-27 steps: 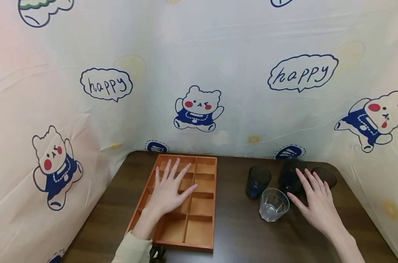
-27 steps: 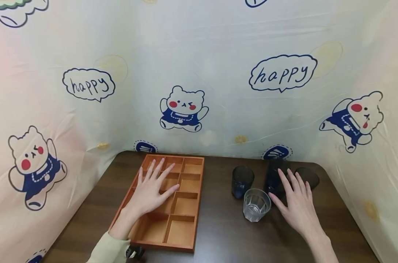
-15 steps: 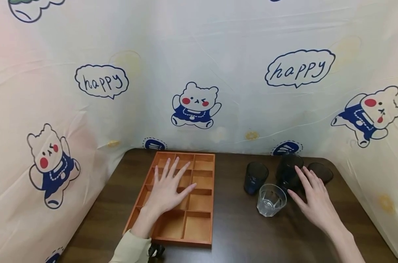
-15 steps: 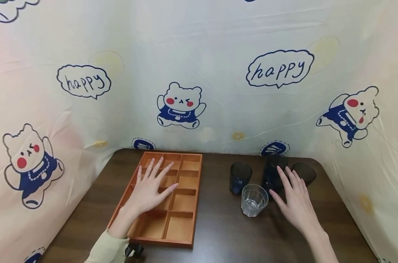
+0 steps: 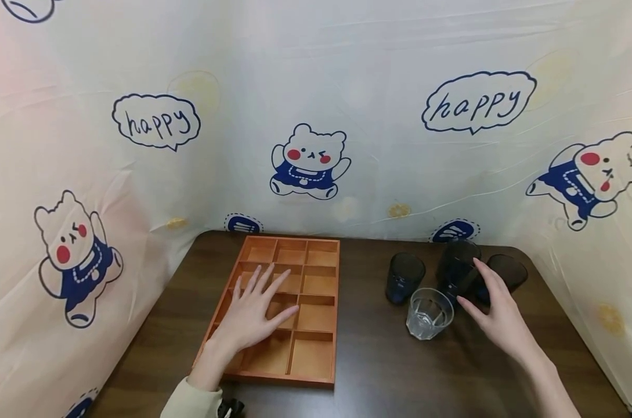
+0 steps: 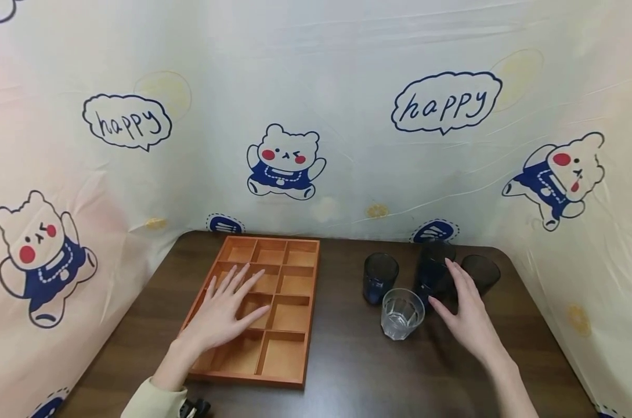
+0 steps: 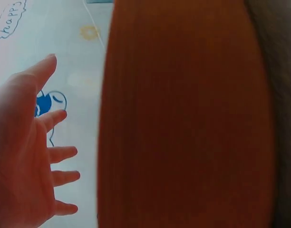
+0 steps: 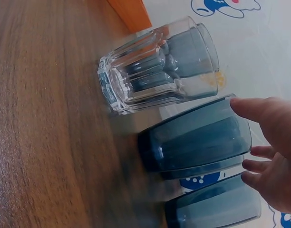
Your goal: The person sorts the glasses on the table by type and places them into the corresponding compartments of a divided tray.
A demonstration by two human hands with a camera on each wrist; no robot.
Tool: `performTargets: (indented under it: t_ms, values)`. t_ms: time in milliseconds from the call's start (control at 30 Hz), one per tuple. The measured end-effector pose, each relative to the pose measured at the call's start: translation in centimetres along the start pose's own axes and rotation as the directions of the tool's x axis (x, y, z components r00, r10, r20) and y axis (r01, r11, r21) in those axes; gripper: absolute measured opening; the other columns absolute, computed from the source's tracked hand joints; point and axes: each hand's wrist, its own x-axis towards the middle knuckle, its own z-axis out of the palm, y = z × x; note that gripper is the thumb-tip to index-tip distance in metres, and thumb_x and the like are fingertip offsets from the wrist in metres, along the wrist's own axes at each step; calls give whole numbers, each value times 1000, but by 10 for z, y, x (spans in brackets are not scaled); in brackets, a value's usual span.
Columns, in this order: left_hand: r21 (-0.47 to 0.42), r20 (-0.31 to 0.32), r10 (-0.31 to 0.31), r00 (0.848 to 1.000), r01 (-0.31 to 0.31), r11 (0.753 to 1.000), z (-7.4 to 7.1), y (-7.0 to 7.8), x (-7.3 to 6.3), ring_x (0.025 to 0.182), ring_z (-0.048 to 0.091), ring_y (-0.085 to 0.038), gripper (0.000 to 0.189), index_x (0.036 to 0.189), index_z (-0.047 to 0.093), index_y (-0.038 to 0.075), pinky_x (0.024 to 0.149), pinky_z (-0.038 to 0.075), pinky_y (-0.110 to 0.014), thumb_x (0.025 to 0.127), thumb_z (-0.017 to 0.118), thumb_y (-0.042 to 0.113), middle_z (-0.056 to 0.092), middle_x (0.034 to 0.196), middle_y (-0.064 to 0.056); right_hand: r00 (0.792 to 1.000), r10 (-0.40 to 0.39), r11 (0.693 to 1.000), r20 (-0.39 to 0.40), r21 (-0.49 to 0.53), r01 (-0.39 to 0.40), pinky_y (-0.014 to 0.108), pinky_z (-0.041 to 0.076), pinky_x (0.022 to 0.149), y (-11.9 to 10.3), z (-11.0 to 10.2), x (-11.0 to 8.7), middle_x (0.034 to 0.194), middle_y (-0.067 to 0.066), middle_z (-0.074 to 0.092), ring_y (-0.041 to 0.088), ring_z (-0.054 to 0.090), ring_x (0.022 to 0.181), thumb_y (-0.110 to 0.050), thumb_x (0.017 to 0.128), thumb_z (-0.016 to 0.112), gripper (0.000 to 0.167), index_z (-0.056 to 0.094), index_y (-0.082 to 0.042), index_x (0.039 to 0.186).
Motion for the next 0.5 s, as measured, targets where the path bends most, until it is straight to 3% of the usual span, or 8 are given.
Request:
performTargets:
  t_ms: [67, 133, 167, 300, 500]
  values:
    - [-8, 8, -10, 1000, 10, 1000, 0, -5, -4, 171, 19, -47, 88, 175, 29, 40, 131, 12, -84, 100, 62, 74, 25, 184, -12, 1000, -1, 1000, -26, 11, 2, 29, 26, 139, 1, 1, 0, 164, 39, 41, 63, 42, 145, 0, 90, 86, 98, 32, -5, 172]
    - [-18, 12, -21, 1000, 22, 1000, 1, -11, -9, 171, 19, -48, 88, 174, 30, 39, 131, 10, -84, 100, 62, 73, 26, 184, -14, 998, -4, 1000, -56, 26, 5, 0, 20, 122, 2, 2, -1, 161, 38, 45, 60, 47, 141, 3, 88, 87, 97, 36, -3, 170]
    - [-20, 12, -28, 1000, 28, 999, 1, -15, -11, 171, 19, -48, 88, 174, 31, 38, 130, 10, -84, 100, 63, 73, 26, 184, -15, 998, -2, 999, -67, 34, 4, -8, 17, 111, 2, 3, -1, 160, 38, 46, 58, 48, 139, 4, 88, 87, 96, 36, -2, 169]
    - [-19, 11, -53, 999, 53, 998, 2, -27, -23, 170, 21, -49, 87, 174, 34, 35, 129, 10, -85, 101, 63, 72, 27, 183, -16, 994, 21, 998, -105, 62, -14, -12, 24, 101, 3, 9, -2, 156, 39, 50, 56, 53, 130, 7, 86, 86, 93, 40, 2, 167]
    - [-16, 20, -115, 993, 116, 993, 3, -43, -39, 169, 20, -50, 87, 173, 38, 33, 127, 10, -87, 100, 61, 76, 28, 183, -17, 987, 74, 994, -141, 93, -61, -12, 26, 98, 5, 18, -5, 155, 40, 50, 59, 56, 128, 10, 86, 85, 88, 42, 6, 163]
